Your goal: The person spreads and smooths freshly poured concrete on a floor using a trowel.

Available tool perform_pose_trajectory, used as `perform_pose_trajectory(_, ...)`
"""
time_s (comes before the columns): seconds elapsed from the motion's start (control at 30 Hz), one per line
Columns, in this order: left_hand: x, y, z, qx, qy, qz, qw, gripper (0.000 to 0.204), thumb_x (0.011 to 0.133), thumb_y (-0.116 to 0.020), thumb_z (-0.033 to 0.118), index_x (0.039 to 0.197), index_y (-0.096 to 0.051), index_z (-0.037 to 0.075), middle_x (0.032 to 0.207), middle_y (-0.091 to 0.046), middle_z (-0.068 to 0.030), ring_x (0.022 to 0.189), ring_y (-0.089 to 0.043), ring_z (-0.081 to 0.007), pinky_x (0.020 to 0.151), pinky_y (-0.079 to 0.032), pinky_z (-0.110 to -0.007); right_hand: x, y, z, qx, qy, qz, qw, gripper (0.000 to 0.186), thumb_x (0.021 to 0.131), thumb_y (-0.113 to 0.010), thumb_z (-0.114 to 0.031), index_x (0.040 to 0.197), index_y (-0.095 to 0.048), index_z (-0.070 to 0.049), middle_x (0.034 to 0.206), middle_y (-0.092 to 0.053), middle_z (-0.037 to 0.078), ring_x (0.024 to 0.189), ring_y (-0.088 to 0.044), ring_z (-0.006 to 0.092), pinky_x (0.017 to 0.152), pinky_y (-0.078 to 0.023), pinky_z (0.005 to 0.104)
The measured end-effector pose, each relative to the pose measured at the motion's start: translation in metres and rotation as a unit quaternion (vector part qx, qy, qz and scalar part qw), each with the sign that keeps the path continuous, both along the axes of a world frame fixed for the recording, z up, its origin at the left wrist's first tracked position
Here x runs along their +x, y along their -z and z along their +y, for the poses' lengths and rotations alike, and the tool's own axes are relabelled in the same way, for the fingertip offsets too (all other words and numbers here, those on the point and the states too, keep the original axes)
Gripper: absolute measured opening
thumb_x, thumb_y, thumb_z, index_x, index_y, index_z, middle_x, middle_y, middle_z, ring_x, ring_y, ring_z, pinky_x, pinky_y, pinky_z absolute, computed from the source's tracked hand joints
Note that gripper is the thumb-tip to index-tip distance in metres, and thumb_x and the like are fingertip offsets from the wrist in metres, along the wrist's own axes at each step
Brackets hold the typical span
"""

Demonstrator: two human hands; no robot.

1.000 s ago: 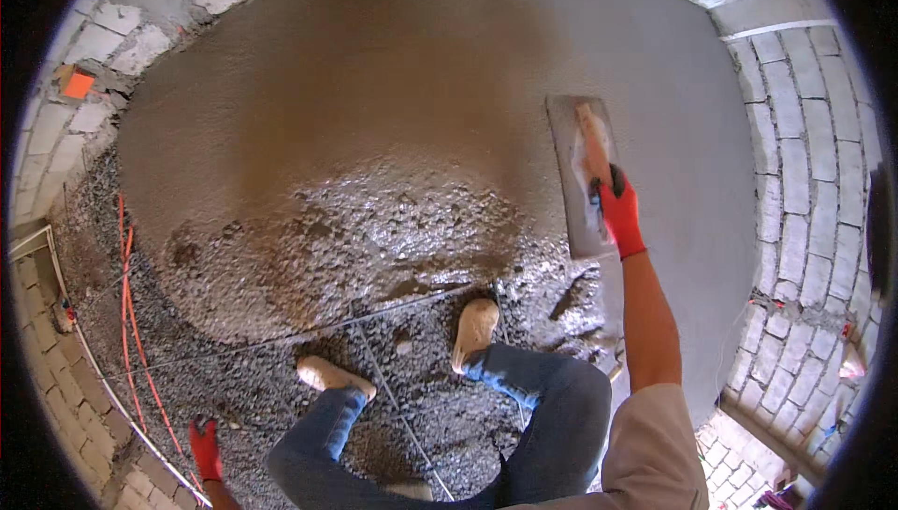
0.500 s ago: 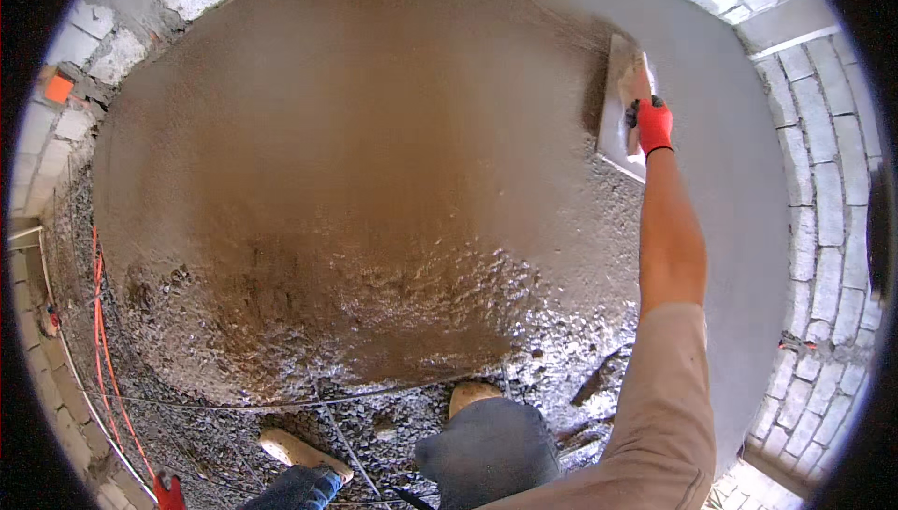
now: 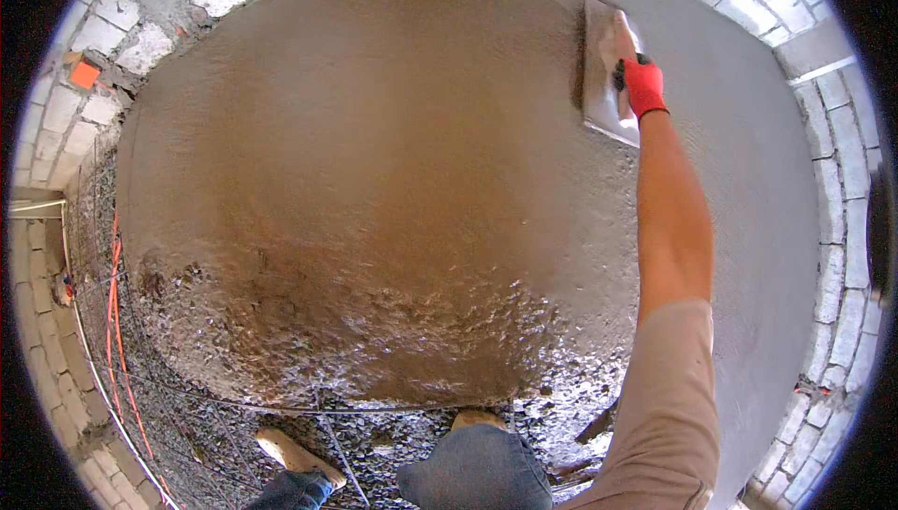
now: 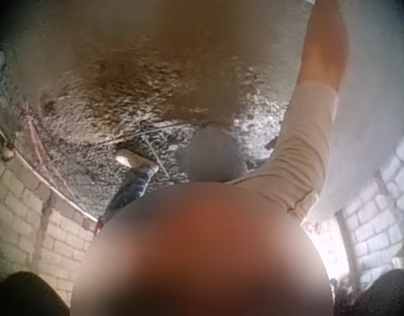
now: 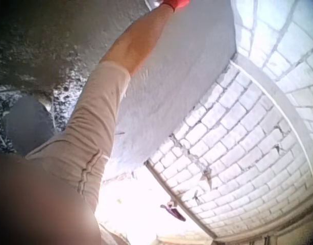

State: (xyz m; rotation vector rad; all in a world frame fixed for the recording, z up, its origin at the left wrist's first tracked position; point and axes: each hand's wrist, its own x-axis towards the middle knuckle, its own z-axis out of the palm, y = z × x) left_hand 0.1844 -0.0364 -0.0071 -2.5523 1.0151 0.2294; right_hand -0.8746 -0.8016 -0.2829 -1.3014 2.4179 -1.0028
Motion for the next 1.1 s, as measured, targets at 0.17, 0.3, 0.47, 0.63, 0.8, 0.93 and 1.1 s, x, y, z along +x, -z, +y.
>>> perform_pose_trajectory(0.17, -0.024, -0.020, 0.020, -0.010, -0.047, -0.003, 0.999, 0.033, 0.092, -0.052, 0.024, 0.123, -0.056, 0.011, 0.117, -0.056, -0.0190, 0.102, -0.054, -0.0325, 0.085, -0.045, -0.038, 0.084, -0.009, -0.028, -0.024, -0.001, 0.017, 1.000, 0.036, 0.074, -0.060, -0.028, 0.097, -0.065, -0.001, 0.087, -0.067, 0.018, 0.082, -0.065, 0.0317, 0.073, -0.049, 0.0381)
perform_pose_trajectory(0.3, -0.034, -0.028, 0.044, -0.014, -0.083, 0.005, 0.996, 0.033, 0.092, -0.053, 0.024, 0.121, -0.056, 0.009, 0.115, -0.057, -0.0189, 0.101, -0.054, -0.0314, 0.085, -0.045, -0.037, 0.093, -0.007, -0.040, -0.039, 0.001, 0.007, 0.999, 0.040, 0.074, -0.060, -0.030, 0.100, -0.063, 0.001, 0.092, -0.067, 0.020, 0.087, -0.064, 0.0350, 0.076, -0.049, 0.0398)
perform_pose_trajectory(0.47, -0.061, -0.042, 0.073, -0.016, -0.132, 0.013, 0.991, 0.033, 0.092, -0.054, 0.024, 0.119, -0.056, 0.007, 0.113, -0.059, -0.0188, 0.100, -0.054, -0.0301, 0.085, -0.045, -0.037, 0.109, -0.010, -0.054, -0.033, -0.053, -0.092, 0.994, 0.037, 0.072, -0.059, -0.031, 0.093, -0.065, 0.000, 0.091, -0.066, 0.023, 0.089, -0.064, 0.0371, 0.078, -0.050, 0.0409)
perform_pose_trajectory(0.63, -0.077, -0.045, 0.082, -0.021, -0.156, 0.035, 0.987, 0.033, 0.091, -0.055, 0.025, 0.118, -0.056, 0.004, 0.111, -0.060, -0.0186, 0.099, -0.054, -0.0287, 0.085, -0.045, -0.036, 0.094, 0.014, -0.089, -0.055, -0.081, -0.048, 0.994, 0.041, 0.072, -0.059, -0.035, 0.094, -0.065, 0.000, 0.092, -0.066, 0.023, 0.089, -0.063, 0.0378, 0.078, -0.049, 0.0426)
perform_pose_trajectory(0.8, -0.096, -0.060, 0.084, -0.025, -0.175, 0.049, 0.983, 0.034, 0.091, -0.056, 0.025, 0.116, -0.056, 0.001, 0.108, -0.061, -0.0184, 0.098, -0.055, -0.0274, 0.085, -0.044, -0.035, 0.154, -0.006, -0.078, -0.003, -0.140, -0.039, 0.989, 0.043, 0.073, -0.059, -0.036, 0.097, -0.064, -0.001, 0.096, -0.064, 0.024, 0.094, -0.061, 0.0390, 0.080, -0.048, 0.0446)
perform_pose_trajectory(0.93, -0.090, -0.060, 0.058, -0.024, -0.167, 0.074, 0.983, 0.035, 0.091, -0.057, 0.025, 0.114, -0.057, -0.001, 0.107, -0.062, -0.0183, 0.097, -0.055, -0.0263, 0.085, -0.044, -0.035, 0.184, -0.005, -0.066, -0.046, -0.181, -0.046, 0.981, 0.041, 0.074, -0.060, -0.033, 0.102, -0.062, -0.002, 0.097, -0.064, 0.024, 0.094, -0.061, 0.0394, 0.080, -0.048, 0.0445)
perform_pose_trajectory(1.1, -0.098, -0.064, 0.028, -0.028, -0.177, 0.098, 0.979, 0.036, 0.091, -0.058, 0.026, 0.112, -0.057, -0.003, 0.104, -0.063, -0.0182, 0.096, -0.055, -0.0250, 0.085, -0.044, -0.034, 0.240, -0.011, -0.044, -0.111, -0.253, -0.131, 0.952, 0.039, 0.076, -0.059, -0.031, 0.102, -0.062, -0.003, 0.099, -0.064, 0.024, 0.097, -0.061, 0.0378, 0.082, -0.049, 0.0435)
